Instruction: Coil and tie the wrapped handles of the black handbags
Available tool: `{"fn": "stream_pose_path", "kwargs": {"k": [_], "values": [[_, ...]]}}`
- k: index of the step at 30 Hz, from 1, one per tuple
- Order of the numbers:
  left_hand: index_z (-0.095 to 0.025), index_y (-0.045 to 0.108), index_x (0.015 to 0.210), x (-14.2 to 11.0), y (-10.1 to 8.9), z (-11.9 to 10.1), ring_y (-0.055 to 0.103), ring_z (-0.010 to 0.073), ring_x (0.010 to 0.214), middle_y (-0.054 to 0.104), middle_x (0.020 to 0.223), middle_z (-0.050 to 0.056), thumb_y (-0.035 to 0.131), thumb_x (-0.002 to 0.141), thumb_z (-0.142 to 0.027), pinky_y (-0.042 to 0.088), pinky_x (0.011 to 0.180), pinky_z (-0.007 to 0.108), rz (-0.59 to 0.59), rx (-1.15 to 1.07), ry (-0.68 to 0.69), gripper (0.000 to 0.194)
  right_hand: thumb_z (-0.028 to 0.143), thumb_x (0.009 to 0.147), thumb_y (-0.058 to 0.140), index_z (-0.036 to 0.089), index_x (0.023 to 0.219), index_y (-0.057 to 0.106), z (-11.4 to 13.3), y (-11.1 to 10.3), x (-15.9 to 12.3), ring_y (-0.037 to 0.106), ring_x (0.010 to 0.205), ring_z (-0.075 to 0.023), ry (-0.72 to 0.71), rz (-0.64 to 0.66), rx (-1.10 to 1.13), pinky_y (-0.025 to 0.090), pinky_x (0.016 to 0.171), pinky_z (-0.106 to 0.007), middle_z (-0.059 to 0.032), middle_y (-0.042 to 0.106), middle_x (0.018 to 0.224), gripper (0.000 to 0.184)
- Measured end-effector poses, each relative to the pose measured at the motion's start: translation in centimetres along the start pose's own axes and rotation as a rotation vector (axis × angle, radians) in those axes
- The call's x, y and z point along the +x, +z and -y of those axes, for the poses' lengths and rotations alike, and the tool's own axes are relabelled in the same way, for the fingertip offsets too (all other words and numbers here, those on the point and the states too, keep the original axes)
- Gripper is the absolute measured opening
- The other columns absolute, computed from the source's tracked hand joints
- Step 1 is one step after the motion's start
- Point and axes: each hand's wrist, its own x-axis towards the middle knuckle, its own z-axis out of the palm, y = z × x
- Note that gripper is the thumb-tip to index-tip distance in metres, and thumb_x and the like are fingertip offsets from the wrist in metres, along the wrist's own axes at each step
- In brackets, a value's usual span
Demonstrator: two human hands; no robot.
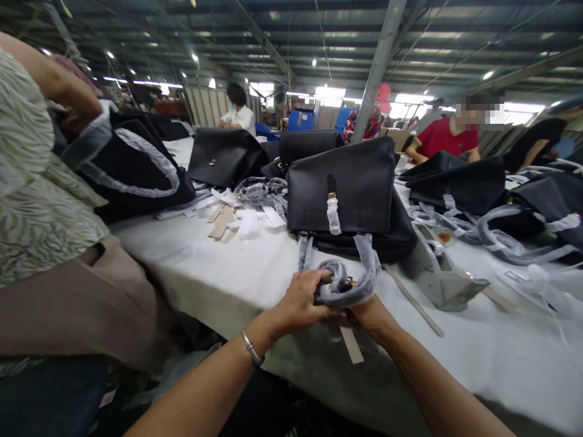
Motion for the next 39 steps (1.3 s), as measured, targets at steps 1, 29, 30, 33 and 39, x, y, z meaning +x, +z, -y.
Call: {"fn": "stream_pose_path", "kwargs": {"k": [1, 29, 30, 33, 39], "values": [[-0.021, 0.057, 0.120, 0.1, 0.1, 0.0, 0.055, 0.0291, 0.106, 0.063, 0.117, 0.010, 0.076, 0.070, -0.033, 0.036, 0.092, 0.041, 0.012, 0.036, 0.008, 0.054, 0.050, 0.078, 0.055, 0.020, 0.081, 0.060, 0.2, 0.0, -0.1, 0.053, 0.057, -0.0163, 0.010, -0.002, 0.032, 0.041, 0.048, -0.028, -0.0056, 0.059, 0.066, 0.030], [-0.015, 0.057, 0.108, 1.2, 0.2, -0.9, 0.055, 0.0300, 0.099, 0.062, 0.106, 0.011, 0.071, 0.071, -0.023, 0.038, 0.085, 0.040, 0.187, 0.415, 0.047, 0.040, 0.028, 0.089, 0.052, 0.019, 0.089, 0.069, 3.3, -1.2, 0.6, 0.061, 0.091, -0.0251, -0.251, -0.029, -1.178, 0.041, 0.074, -0.033, -0.0104, 0.070, 0.092, 0.019], [-0.015, 0.058, 0.107, 1.3, 0.1, -0.8, 0.055, 0.0305, 0.098, 0.062, 0.104, 0.011, 0.075, 0.070, -0.028, 0.039, 0.084, 0.040, 0.196, 0.408, 0.052, 0.043, 0.029, 0.088, 0.053, 0.019, 0.090, 0.068, 2.5, -1.3, 0.7, 0.062, 0.092, -0.0243, -0.272, -0.056, -1.128, 0.042, 0.075, -0.032, -0.0092, 0.070, 0.092, 0.018], [-0.016, 0.059, 0.110, 1.4, -0.2, -0.6, 0.055, 0.0313, 0.098, 0.062, 0.103, 0.012, 0.081, 0.064, -0.047, 0.041, 0.085, 0.041, 0.265, 0.381, 0.140, 0.060, 0.027, 0.088, 0.054, 0.020, 0.089, 0.067, -1.2, -1.7, 0.9, 0.063, 0.086, -0.0178, -0.397, -0.182, -0.858, 0.044, 0.076, -0.028, -0.0045, 0.068, 0.089, 0.015], [-0.014, 0.054, 0.121, 1.2, -1.2, -0.1, 0.053, 0.0299, 0.110, 0.061, 0.114, 0.013, 0.073, 0.079, -0.037, 0.041, 0.095, 0.043, 0.330, 0.354, 0.273, 0.052, 0.032, 0.091, 0.055, 0.021, 0.089, 0.067, -5.4, -2.0, 1.3, 0.061, 0.076, -0.0139, -0.614, -0.272, -0.631, 0.048, 0.072, -0.026, -0.0026, 0.065, 0.082, 0.016]]}}
